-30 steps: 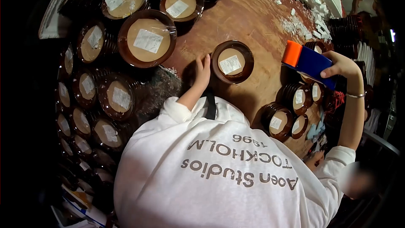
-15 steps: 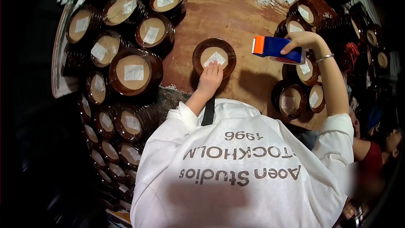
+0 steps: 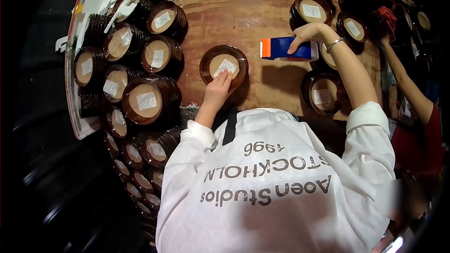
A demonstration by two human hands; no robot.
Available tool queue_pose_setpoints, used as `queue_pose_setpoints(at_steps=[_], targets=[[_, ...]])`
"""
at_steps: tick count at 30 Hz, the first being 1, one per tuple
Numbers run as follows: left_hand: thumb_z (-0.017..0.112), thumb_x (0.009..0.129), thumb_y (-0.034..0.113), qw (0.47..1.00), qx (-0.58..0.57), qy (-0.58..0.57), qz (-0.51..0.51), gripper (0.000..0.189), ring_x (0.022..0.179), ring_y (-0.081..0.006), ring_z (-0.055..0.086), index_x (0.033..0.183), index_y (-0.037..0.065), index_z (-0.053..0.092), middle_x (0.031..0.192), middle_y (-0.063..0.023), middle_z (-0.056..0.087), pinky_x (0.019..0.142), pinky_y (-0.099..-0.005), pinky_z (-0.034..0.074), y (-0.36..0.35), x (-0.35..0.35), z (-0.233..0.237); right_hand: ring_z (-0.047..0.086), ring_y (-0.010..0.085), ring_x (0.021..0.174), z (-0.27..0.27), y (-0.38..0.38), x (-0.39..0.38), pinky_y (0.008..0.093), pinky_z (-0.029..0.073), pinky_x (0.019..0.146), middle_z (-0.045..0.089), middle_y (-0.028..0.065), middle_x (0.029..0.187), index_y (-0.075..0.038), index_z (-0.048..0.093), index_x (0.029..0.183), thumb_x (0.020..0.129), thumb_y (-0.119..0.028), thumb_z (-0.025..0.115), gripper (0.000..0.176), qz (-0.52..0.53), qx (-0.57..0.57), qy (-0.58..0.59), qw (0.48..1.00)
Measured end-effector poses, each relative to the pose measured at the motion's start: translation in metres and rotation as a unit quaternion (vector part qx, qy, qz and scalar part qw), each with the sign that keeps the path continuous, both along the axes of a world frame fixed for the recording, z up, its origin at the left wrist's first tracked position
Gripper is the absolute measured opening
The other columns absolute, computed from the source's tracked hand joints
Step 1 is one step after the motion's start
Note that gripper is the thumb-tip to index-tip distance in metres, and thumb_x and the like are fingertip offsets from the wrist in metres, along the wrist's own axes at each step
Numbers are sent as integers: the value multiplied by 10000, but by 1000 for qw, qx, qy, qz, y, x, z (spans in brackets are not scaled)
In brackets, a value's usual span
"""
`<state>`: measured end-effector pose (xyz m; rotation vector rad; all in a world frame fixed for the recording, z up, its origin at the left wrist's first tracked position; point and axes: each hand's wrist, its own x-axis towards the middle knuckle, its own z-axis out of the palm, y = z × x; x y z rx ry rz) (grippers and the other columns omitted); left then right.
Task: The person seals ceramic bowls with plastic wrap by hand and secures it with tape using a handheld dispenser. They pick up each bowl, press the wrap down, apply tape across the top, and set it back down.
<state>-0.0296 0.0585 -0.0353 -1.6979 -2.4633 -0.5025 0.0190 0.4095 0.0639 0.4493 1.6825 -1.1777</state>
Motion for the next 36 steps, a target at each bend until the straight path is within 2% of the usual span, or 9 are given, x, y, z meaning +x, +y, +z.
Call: queue_pose_setpoints(at_steps=[2, 4, 6, 12, 16, 18, 23, 29, 36], targets=[[613, 641, 126, 1000, 3, 5, -11, 419, 918, -253, 567, 1036, 19, 527, 1038, -146, 557, 742, -307, 471, -4, -5, 0, 588, 151, 636, 10, -2, 10, 245, 465, 596, 609, 97, 764, 51, 576, 887, 626, -294, 705, 451, -8, -48, 5, 999], [603, 642, 109, 999, -20, 14, -43, 409, 919, -244, 569, 1035, 21, 529, 1035, -133, 561, 732, -307, 474, -10, -10, 2, 595, 147, 653, 18, -7, 22, 249, 472, 591, 610, 93, 733, 55, 581, 849, 636, -275, 702, 411, 30, -4, 4, 1000], [590, 642, 93, 999, -18, 7, -44, 402, 911, -240, 573, 1034, 22, 528, 1035, -123, 564, 725, -307, 476, -13, -13, 5, 565, 126, 618, 31, -8, 42, 232, 447, 585, 605, 70, 714, 53, 583, 791, 615, -330, 712, 441, 7, -30, -18, 999], [623, 615, 90, 993, -29, -11, -118, 448, 923, -242, 565, 1047, 26, 525, 1049, -120, 559, 772, -313, 466, -21, -32, 10, 561, 125, 657, 54, -15, 99, 232, 444, 622, 595, 71, 753, 53, 590, 846, 614, -392, 702, 514, 7, 30, 32, 999], [642, 619, 104, 989, -30, -8, -148, 463, 938, -236, 556, 1060, 35, 522, 1054, -112, 557, 806, -315, 453, -23, -45, 14, 576, 149, 659, 41, -46, 95, 256, 452, 608, 602, 99, 736, 69, 597, 855, 678, -486, 621, 583, 26, 85, 29, 996], [647, 623, 113, 989, -37, -5, -145, 467, 948, -239, 551, 1067, 45, 520, 1063, -111, 552, 811, -316, 451, -26, -50, 16, 585, 207, 665, 26, -69, 91, 279, 453, 623, 611, 132, 754, 56, 605, 884, 688, -563, 555, 651, 73, 155, 39, 984], [651, 619, 121, 986, -29, -31, -160, 492, 958, -240, 547, 1086, 58, 512, 1082, -101, 544, 809, -317, 450, -28, -55, 20, 593, 229, 701, -13, -106, 92, 298, 453, 643, 620, 141, 790, 31, 618, 865, 693, -548, 557, 607, 2, 167, 44, 985], [596, 664, 102, 980, -22, 33, -193, 428, 985, -224, 540, 1084, 62, 520, 1097, -76, 544, 823, -320, 441, -36, -51, 7, 593, 224, 695, 5, -126, 93, 298, 452, 640, 619, 148, 797, 13, 631, 804, 689, -529, 569, 558, -29, 152, -25, 988], [526, 709, 78, 973, -17, 66, -219, 356, 999, -200, 535, 1065, 68, 531, 1074, -71, 558, 837, -321, 431, -41, -59, 1, 593, 226, 695, -11, -151, 101, 284, 447, 673, 624, 134, 771, 1, 639, 805, 683, -531, 577, 549, -46, 227, 26, 972]])
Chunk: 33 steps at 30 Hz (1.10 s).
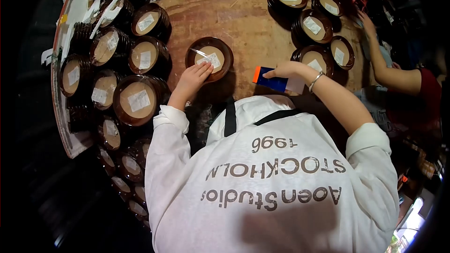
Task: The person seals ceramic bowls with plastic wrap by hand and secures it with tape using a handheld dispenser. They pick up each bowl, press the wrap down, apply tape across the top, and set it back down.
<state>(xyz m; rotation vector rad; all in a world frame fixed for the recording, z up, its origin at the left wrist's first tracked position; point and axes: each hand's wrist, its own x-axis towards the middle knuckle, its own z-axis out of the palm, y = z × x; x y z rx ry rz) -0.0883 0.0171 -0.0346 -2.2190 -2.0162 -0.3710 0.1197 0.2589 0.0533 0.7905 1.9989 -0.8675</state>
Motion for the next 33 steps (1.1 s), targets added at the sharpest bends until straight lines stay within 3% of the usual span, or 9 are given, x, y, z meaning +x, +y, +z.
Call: queue_pose_setpoints(at_steps=[2, 11, 12, 16, 20, 24, 30, 32, 33], targets=[[621, 657, 123, 1000, 4, 24, 2, 409, 1019, -185, 523, 1056, 82, 541, 1091, -48, 550, 840, -318, 421, -1, -3, -4, 593, 226, 701, -7, -13, 8, 280, 444, 691, 626, 133, 765, -1, 638, 823, 681, -531, 583, 552, -102, -97, 40, 989], [593, 653, 185, 994, -68, -87, -4, 434, 1022, -268, 440, 1036, 18, 476, 1029, -129, 468, 915, -377, 336, 2, 29, 29, 589, 221, 625, -70, -61, -16, 301, 460, 620, 615, 127, 722, 46, 606, 809, 726, -467, 572, 520, -195, -95, 84, 973], [603, 658, 166, 998, 3, -59, -34, 454, 1075, -274, 412, 1066, 16, 475, 1103, -130, 455, 934, -390, 324, 2, 43, 15, 583, 217, 606, -71, -64, -21, 307, 465, 601, 612, 132, 737, 46, 600, 821, 731, -453, 573, 508, -203, -103, 103, 968], [419, 779, 226, 968, -107, 223, -40, 447, 1214, -266, 285, 1188, 48, 429, 1271, -133, 356, 1031, -395, 161, 29, 85, 13, 565, 215, 529, -81, -63, -37, 322, 478, 478, 596, 161, 772, 44, 559, 901, 741, -399, 582, 471, -308, -198, 56, 929], [362, 822, 292, 843, -348, 408, -29, 514, 1284, -240, 149, 1292, 88, 320, 1357, -84, 261, 1051, -416, 5, 56, 98, 5, 577, 237, 574, -81, -58, -47, 336, 482, 505, 598, 156, 777, 15, 546, 944, 741, -360, 581, 428, -189, -104, 93, 972], [324, 844, 341, 808, -364, 464, -8, 556, 1290, -236, 117, 1331, 97, 209, 1382, -28, 199, 1040, -455, -21, 61, 115, -10, 583, 252, 615, -132, -53, -53, 350, 484, 565, 601, 155, 790, 26, 546, 948, 733, -360, 584, 444, -46, -43, 220, 973], [280, 859, 332, 746, -363, 557, -33, 542, 1290, -249, 109, 1335, 89, 194, 1393, -37, 168, 1035, -473, -32, 64, 108, -41, 582, 231, 628, -94, -42, -40, 333, 470, 568, 604, 136, 785, 16, 555, 940, 759, -371, 554, 428, -119, -57, 103, 986], [299, 854, 323, 735, -379, 559, -63, 535, 1284, -255, 134, 1327, 84, 221, 1383, -45, 200, 1035, -473, -23, 65, 104, -41, 568, 192, 595, -88, -36, -17, 305, 457, 536, 594, 105, 737, 4, 569, 878, 766, -410, 554, 429, -391, -228, 57, 890], [319, 850, 315, 727, -393, 556, -88, 528, 1279, -261, 159, 1318, 80, 248, 1373, -53, 232, 1036, -472, -14, 67, 104, -42, 568, 192, 595, -76, -34, -9, 305, 457, 536, 594, 105, 737, 4, 569, 878, 766, -410, 554, 429, -397, -231, 60, 886]])
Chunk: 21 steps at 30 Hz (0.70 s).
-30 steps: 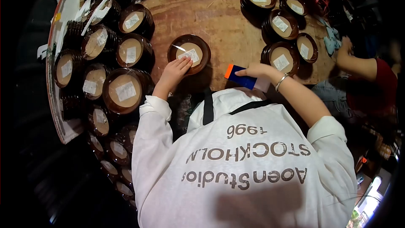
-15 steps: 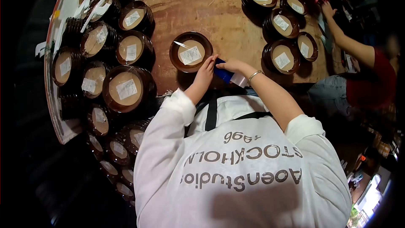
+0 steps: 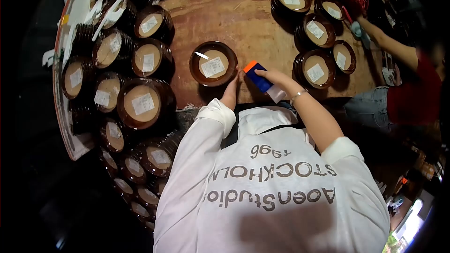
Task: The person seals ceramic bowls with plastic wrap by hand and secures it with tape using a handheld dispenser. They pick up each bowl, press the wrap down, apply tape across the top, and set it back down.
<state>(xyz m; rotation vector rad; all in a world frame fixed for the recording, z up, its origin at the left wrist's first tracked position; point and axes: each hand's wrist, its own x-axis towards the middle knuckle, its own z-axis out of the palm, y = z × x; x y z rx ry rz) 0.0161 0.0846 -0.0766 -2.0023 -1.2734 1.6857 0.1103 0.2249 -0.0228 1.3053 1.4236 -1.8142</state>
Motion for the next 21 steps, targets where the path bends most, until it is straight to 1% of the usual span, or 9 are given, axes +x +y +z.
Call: queue_pose_setpoints(at_steps=[5, 11, 12, 13, 15, 17, 19, 20, 21], targets=[[377, 829, 301, 996, -66, -55, 0, 525, 1263, -271, 198, 1296, 76, 295, 1352, -77, 266, 1036, -467, 21, 14, 5, 10, 547, 153, 589, 28, 3, 30, 258, 435, 555, 580, 70, 719, 6, 576, 859, 765, -464, 547, 480, -121, 13, 69, 990], [435, 808, 287, 951, -177, -222, 124, 521, 1248, -282, 237, 1274, 72, 342, 1332, -101, 300, 1035, -463, 57, 22, -2, 47, 564, 134, 676, 26, 1, 40, 251, 447, 605, 590, 63, 770, 4, 554, 931, 803, -412, 524, 437, -243, -62, 182, 951], [475, 791, 290, 908, 35, -383, 168, 554, 1252, -282, 228, 1272, 61, 324, 1340, -113, 276, 1031, -454, 95, 13, -11, 64, 573, 148, 686, 27, 0, 39, 260, 458, 615, 594, 73, 777, 6, 538, 957, 803, -402, 528, 436, -258, -83, 201, 941], [514, 775, 293, 800, 249, -511, 194, 591, 1255, -283, 219, 1271, 50, 305, 1347, -126, 252, 1026, -444, 134, 4, -21, 79, 582, 161, 696, 27, 0, 35, 269, 468, 626, 598, 83, 784, 7, 523, 982, 803, -392, 532, 438, -273, -105, 221, 930], [638, 668, 181, 627, 418, -600, 270, 638, 1202, -309, 297, 1217, 12, 360, 1306, -183, 293, 998, -424, 209, -9, -38, 96, 585, 201, 674, 21, -2, 24, 309, 478, 662, 588, 104, 767, -10, 514, 934, 825, -358, 513, 364, -284, -132, 215, 925], [613, 718, 204, 619, 507, -515, 308, 648, 1196, -352, 268, 1254, 16, 301, 1328, -196, 240, 975, -405, 240, -18, -67, 95, 588, 229, 796, 19, -10, 14, 337, 467, 749, 588, 141, 855, -6, 491, 980, 814, -363, 524, 395, -304, -164, 201, 917], [569, 770, 286, 474, 610, -501, 390, 562, 1177, -345, 328, 1218, 6, 377, 1273, -207, 342, 911, -404, 318, -15, -96, 72, 567, 253, 898, 0, -14, 5, 367, 449, 805, 571, 172, 945, -6, 478, 1002, 802, -367, 537, 418, -287, -211, 192, 914], [569, 770, 286, 470, 615, -497, 392, 562, 1177, -345, 328, 1218, 6, 377, 1273, -207, 342, 911, -404, 318, -14, -112, 56, 566, 261, 897, -7, -18, 2, 377, 449, 802, 568, 175, 952, -6, 476, 1009, 802, -362, 537, 416, -299, -268, 204, 893], [557, 782, 329, 348, 572, -543, 508, 522, 1104, -329, 406, 1155, -16, 439, 1194, -199, 426, 880, -376, 348, -13, -128, 41, 565, 270, 897, -9, -23, -2, 387, 450, 800, 564, 178, 960, -6, 473, 1015, 803, -358, 536, 415, -312, -324, 214, 867]])
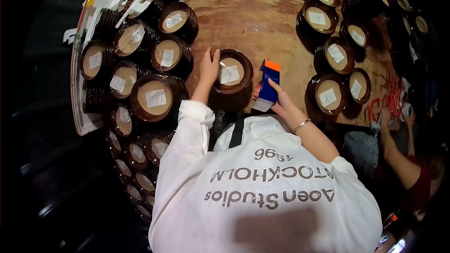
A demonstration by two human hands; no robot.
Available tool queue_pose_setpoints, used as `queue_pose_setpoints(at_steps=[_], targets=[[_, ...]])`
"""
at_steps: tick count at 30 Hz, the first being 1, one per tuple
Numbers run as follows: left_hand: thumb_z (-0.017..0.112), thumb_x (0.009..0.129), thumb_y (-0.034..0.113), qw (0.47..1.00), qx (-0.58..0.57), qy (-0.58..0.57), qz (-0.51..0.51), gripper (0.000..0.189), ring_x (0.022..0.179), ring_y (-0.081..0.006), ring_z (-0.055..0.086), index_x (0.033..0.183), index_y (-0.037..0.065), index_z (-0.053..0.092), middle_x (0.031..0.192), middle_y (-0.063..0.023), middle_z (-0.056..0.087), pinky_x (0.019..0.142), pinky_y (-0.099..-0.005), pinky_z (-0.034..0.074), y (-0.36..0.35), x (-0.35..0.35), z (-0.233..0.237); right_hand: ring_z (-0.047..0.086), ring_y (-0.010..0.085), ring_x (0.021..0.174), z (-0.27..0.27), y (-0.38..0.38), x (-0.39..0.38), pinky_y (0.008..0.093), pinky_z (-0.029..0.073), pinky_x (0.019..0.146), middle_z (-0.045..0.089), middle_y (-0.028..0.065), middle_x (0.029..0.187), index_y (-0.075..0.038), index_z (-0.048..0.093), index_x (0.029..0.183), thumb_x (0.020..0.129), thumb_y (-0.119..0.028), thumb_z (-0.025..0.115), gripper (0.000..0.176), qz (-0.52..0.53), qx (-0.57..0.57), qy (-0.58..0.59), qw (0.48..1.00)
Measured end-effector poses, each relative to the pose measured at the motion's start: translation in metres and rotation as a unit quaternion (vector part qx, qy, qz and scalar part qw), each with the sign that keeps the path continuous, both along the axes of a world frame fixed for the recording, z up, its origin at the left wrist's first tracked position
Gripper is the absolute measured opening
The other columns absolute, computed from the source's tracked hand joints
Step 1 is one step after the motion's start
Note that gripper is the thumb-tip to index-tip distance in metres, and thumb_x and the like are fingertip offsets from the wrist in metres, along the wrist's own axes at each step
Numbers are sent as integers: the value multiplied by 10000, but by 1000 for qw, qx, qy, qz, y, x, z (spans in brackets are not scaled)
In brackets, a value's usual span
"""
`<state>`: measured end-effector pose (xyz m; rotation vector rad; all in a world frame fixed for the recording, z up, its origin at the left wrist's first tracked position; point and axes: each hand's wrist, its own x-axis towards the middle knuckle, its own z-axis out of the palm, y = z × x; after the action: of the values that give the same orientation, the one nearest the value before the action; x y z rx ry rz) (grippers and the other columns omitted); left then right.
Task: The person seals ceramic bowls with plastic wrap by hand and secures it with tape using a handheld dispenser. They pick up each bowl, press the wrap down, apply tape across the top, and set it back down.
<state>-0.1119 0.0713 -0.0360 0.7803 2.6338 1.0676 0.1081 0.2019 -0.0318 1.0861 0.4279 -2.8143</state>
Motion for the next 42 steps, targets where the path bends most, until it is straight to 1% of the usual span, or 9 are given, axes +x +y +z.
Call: queue_pose_setpoints(at_steps=[4, 5, 9, 17, 20, 28, 30, 33, 42], targets=[[530, 788, 454, 913, 53, -403, 45, 549, 897, -258, 554, 980, -59, 569, 975, -146, 591, 803, -311, 408, -3, -27, 4, 573, 210, 810, 6, -14, -19, 338, 455, 755, 581, 100, 857, -40, 517, 944, 807, -358, 534, 347, -9, 21, -16, 1000], [485, 785, 524, 875, 81, -477, 8, 656, 1005, -232, 497, 1068, -68, 518, 1099, -162, 527, 863, -295, 368, -11, -25, 10, 573, 210, 810, 7, -14, -20, 338, 455, 755, 581, 100, 857, -40, 517, 944, 807, -358, 534, 347, 0, 21, -20, 1000], [361, 781, 625, 860, 90, -500, 47, 801, 1179, -234, 344, 1237, -34, 362, 1275, -177, 363, 973, -273, 239, -26, -22, -26, 577, 169, 784, 23, 3, -39, 298, 448, 755, 592, 72, 838, -55, 523, 959, 810, -346, 533, 327, 36, 88, -30, 995], [223, 783, 672, 731, 345, -539, 236, 783, 1164, -209, 360, 1275, 71, 318, 1280, -74, 373, 959, -317, 287, -25, 89, -48, 576, 176, 806, 14, 69, -79, 297, 436, 782, 596, 90, 883, -37, 523, 1001, 805, -354, 538, 373, 125, 219, -12, 968], [227, 790, 660, 571, 448, -630, 276, 727, 1164, -189, 358, 1280, 128, 300, 1280, -53, 356, 953, -336, 317, -8, 129, -38, 560, 142, 809, 19, 87, -97, 269, 418, 763, 589, 52, 898, -47, 518, 1039, 800, -344, 548, 382, 155, 298, -43, 941], [218, 800, 651, 673, 424, -551, 253, 707, 1125, -167, 385, 1266, 128, 315, 1255, -44, 373, 945, -308, 311, 9, 149, -84, 563, 133, 810, 93, 81, -98, 269, 443, 753, 575, 49, 920, 2, 504, 1026, 779, -218, 585, 341, 204, 438, 14, 876], [277, 845, 558, 646, 405, -569, 307, 659, 1107, -201, 373, 1234, 27, 309, 1214, -117, 381, 894, -280, 332, 8, 151, -83, 553, 143, 834, 100, 81, -85, 273, 434, 766, 559, 48, 945, -2, 480, 1053, 762, -231, 600, 390, 218, 415, 34, 883], [286, 837, 566, 764, 409, -406, 290, 712, 1096, -253, 376, 1197, -48, 305, 1184, -179, 389, 917, -298, 302, 13, 148, -89, 542, 172, 894, 120, 63, -75, 302, 436, 797, 519, 68, 1029, 8, 391, 1154, 688, -270, 660, 606, 229, 362, 75, 900], [305, 830, 577, 676, 535, -438, 255, 721, 1048, -209, 429, 1183, -51, 339, 1143, -150, 441, 884, -292, 337, 25, 150, -88, 507, 151, 958, 131, 10, -62, 270, 402, 841, 497, 62, 1080, 2, 393, 1166, 588, -209, 715, 694, 315, 396, 110, 855]])
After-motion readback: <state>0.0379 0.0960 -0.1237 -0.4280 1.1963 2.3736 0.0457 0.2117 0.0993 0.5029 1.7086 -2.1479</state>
